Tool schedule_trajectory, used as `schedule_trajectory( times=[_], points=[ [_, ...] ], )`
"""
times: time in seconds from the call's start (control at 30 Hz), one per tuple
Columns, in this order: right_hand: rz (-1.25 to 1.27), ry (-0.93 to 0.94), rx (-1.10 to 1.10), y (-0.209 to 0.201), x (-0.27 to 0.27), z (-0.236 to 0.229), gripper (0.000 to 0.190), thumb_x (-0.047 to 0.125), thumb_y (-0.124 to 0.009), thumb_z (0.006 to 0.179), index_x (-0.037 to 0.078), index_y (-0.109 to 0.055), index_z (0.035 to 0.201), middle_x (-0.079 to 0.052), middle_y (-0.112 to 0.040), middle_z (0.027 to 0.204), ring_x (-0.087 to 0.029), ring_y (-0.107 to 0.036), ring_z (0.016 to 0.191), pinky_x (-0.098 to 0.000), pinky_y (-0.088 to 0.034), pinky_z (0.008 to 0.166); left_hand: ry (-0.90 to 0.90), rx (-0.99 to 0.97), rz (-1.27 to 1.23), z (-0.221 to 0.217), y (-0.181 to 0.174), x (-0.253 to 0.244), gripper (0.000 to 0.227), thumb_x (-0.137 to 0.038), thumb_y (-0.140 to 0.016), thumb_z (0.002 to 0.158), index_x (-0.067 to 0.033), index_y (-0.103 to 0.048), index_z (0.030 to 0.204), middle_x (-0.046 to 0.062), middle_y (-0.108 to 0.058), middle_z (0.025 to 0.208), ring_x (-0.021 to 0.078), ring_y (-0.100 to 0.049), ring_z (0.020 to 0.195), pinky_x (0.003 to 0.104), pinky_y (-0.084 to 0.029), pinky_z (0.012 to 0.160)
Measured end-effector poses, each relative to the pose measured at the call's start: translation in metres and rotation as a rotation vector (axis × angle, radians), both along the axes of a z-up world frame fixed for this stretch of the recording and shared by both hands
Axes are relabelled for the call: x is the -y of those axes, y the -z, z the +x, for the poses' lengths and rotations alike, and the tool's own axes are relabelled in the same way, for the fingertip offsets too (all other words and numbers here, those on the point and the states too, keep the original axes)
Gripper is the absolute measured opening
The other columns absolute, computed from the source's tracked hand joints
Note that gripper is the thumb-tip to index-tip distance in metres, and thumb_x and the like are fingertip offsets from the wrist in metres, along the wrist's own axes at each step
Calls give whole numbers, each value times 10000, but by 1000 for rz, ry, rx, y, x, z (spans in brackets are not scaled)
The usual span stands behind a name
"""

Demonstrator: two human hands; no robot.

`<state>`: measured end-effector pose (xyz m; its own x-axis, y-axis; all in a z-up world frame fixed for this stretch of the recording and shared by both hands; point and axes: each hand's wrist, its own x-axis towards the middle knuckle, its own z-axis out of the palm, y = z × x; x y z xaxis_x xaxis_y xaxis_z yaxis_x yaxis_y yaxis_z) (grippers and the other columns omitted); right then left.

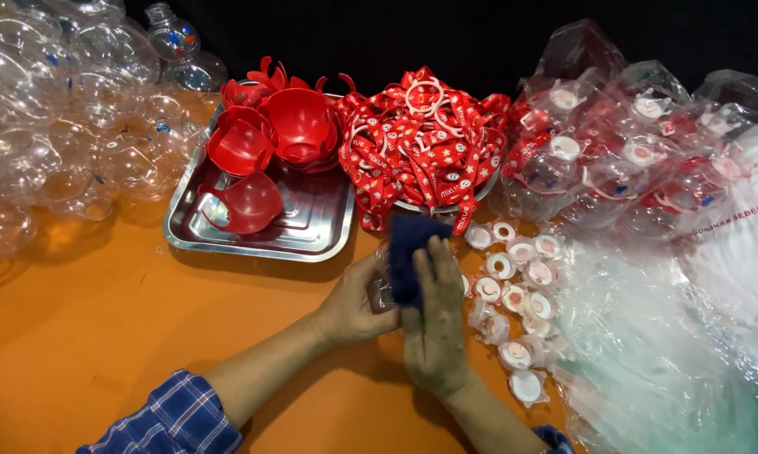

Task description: Assembling plastic bottles with red lanyards and cleaning them with a cloth.

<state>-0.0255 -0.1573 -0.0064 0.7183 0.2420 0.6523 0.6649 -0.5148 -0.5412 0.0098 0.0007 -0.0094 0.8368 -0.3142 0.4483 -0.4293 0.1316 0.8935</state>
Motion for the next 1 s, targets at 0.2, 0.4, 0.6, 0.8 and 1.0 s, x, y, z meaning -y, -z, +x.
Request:
schedule_trajectory(
  times=[0.2, 0.4, 0.6, 0.8, 1.0],
  points=[
    [309, -40, -334, 5, 11, 10, 495, 286, -332, 1075, -39, -422, 1439, -222, -572, 1377, -343, -568, 1299, -396, -445, 1110, -59, 36, 190, -1, -11, -6, 500, -347, -769, 783, -73, -635, 1179, 54, -712, 1073, 156, -695, 940, 285, -547, 819],
    [-90, -60, 86, -3, 4, 2, 478, 261, -368, 1106, 120, -417, 1561, -146, -229, 1701, -444, -145, 1621, -613, -182, 1346, -109, 7, 266, 2, 8, -7, 685, -516, -786, 737, -81, -598, 1232, 27, -635, 1000, 120, -545, 834, 305, -477, 701],
    [32, -60, 41, 0, 0, -2, 473, 240, -345, 1129, 73, -368, 1571, -116, -285, 1678, -401, -156, 1624, -578, -174, 1359, -88, -34, 223, 0, 5, -6, 329, -217, -758, 724, -102, -578, 975, -19, -544, 825, 88, -477, 717, 276, -435, 603],
    [434, -54, -282, 6, 1, 14, 477, 208, -312, 1081, -73, -482, 1428, -294, -564, 1415, -413, -538, 1340, -481, -393, 1165, -32, 70, -6, 3, -24, -3, 411, -255, -906, 676, -49, -662, 934, 129, -690, 803, 176, -692, 754, 297, -555, 555],
    [215, -22, 66, -7, -5, 9, 433, 139, -384, 1068, -105, -477, 1413, -320, -425, 1517, -491, -397, 1438, -547, -309, 1195, -41, 71, 26, 9, -3, -5, 442, -244, -899, 698, -16, -674, 1003, 177, -694, 816, 201, -689, 769, 334, -566, 568]
  ],
)
